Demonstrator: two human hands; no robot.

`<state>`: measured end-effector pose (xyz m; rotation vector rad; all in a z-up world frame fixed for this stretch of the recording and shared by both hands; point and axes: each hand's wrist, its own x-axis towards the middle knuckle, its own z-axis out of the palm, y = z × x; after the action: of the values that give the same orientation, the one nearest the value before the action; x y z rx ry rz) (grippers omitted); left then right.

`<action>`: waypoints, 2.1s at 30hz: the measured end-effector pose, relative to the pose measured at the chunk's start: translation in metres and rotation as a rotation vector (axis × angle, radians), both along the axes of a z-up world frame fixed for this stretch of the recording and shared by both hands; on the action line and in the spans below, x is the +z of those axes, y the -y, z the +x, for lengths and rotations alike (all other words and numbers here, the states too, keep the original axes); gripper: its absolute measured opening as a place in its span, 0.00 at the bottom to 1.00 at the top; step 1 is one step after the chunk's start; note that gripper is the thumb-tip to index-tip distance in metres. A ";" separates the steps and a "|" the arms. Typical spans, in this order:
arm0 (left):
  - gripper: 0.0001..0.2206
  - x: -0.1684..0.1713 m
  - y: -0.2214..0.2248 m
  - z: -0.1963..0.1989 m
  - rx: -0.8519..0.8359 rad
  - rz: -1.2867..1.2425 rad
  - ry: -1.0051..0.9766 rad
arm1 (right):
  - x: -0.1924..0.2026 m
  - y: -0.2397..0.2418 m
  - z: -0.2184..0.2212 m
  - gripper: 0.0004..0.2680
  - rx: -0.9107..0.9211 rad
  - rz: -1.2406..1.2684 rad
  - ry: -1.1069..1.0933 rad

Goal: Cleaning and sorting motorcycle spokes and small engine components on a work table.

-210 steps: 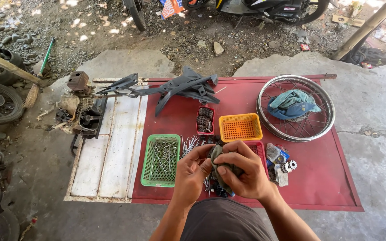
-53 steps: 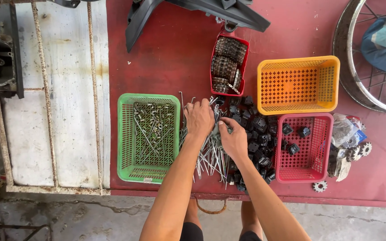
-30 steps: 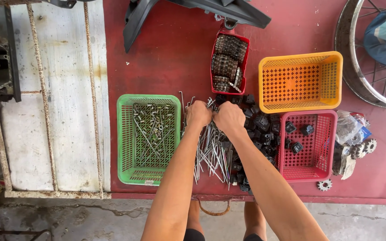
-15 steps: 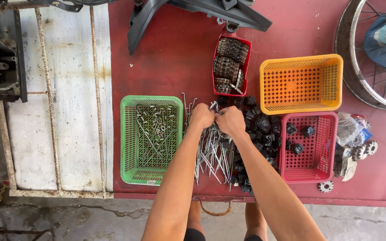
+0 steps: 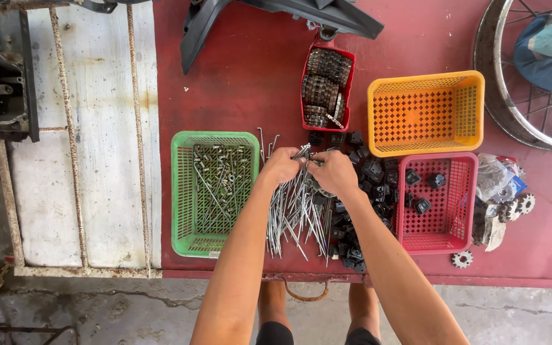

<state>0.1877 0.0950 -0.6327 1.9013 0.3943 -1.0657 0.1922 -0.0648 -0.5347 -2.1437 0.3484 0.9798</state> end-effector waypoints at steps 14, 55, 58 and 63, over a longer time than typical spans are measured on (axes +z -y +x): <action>0.10 0.033 -0.001 -0.009 -0.136 0.146 0.167 | 0.025 0.013 -0.005 0.14 0.165 -0.009 0.188; 0.10 0.228 -0.013 -0.024 0.254 -0.340 0.500 | 0.175 -0.002 -0.008 0.09 -0.114 0.175 0.291; 0.09 0.260 -0.023 -0.039 0.385 -0.502 0.338 | 0.187 -0.018 -0.017 0.08 -0.123 0.176 0.218; 0.08 0.267 -0.044 -0.078 0.412 -0.586 0.088 | 0.207 -0.033 -0.041 0.10 -0.061 0.158 0.069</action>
<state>0.1101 0.1388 -0.3653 1.2695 0.3548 -0.7156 0.1514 -0.0317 -0.3275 -2.0063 0.2913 0.8674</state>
